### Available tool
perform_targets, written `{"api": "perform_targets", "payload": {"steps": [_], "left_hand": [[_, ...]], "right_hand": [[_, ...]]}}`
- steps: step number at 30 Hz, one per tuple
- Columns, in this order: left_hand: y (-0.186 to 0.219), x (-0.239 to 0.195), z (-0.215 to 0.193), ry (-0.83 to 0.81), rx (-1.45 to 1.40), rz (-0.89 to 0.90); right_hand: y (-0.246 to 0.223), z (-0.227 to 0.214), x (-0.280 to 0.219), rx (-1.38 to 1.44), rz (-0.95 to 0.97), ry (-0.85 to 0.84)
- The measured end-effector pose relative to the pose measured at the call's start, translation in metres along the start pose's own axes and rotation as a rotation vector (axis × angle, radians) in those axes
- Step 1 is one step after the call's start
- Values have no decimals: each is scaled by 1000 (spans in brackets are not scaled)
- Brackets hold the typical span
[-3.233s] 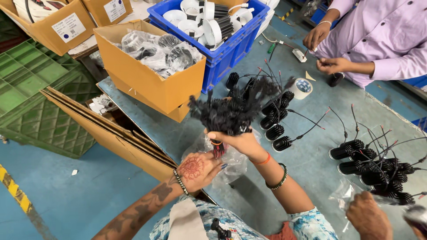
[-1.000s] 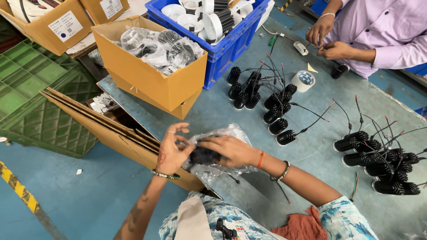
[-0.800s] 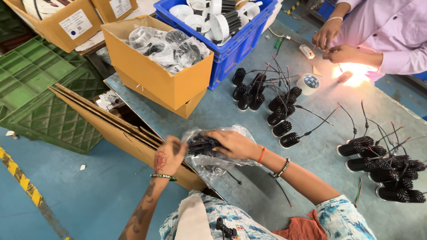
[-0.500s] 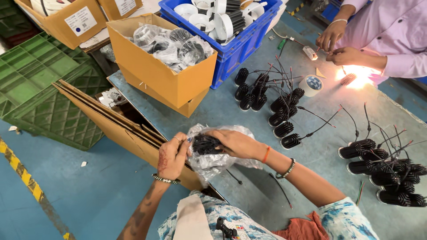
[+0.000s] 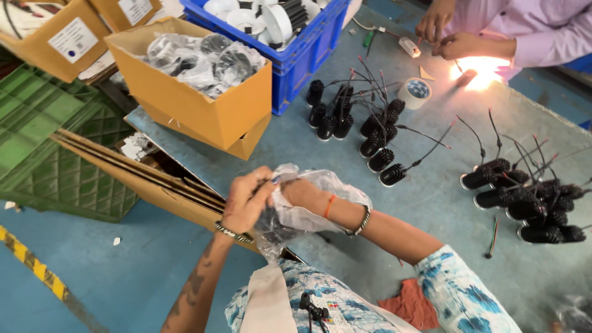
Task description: The person assembles small black finned components by attaching wires and securing them with zip ties. They handle multiple units, organize them on the table, and place some into plastic bags. A coworker is visible across the table performing similar assembly tasks.
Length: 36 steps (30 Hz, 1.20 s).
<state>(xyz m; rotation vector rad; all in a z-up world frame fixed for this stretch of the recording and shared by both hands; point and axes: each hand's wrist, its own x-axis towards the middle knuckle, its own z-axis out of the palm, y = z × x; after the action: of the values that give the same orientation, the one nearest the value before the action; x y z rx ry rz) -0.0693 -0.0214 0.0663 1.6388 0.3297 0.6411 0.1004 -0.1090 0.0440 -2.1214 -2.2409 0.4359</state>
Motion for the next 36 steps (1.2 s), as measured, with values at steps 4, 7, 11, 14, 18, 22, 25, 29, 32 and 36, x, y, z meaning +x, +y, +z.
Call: {"api": "perform_targets", "payload": {"steps": [4, 7, 11, 14, 18, 22, 25, 29, 32, 36], "left_hand": [[-7, -3, -25, 125, 86, -124], [0, -11, -44, 189, 136, -156], [18, -30, -48, 152, 343, -30], [26, -43, -44, 184, 440, -60], [28, -53, -24, 149, 462, -19], [31, -68, -10, 138, 507, -20], [37, -72, -2, 235, 472, -13], [43, -67, 11, 266, 459, -76], [47, -68, 16, 391, 556, 96], [52, -64, 11, 215, 718, 291]], "right_hand": [[17, -14, -2, 66, -74, -89], [26, -33, -14, 101, -165, -37], [26, -61, -39, -73, -22, -12], [24, -82, -66, -78, 0, 79], [38, -101, -112, 267, -236, 141], [74, -76, -181, 907, 458, 557], [105, -20, -216, 332, 886, 516], [108, 78, -245, -46, 1037, 222], [99, 127, -255, -15, 1066, 329], [92, 144, -251, -120, 956, 363]]}}
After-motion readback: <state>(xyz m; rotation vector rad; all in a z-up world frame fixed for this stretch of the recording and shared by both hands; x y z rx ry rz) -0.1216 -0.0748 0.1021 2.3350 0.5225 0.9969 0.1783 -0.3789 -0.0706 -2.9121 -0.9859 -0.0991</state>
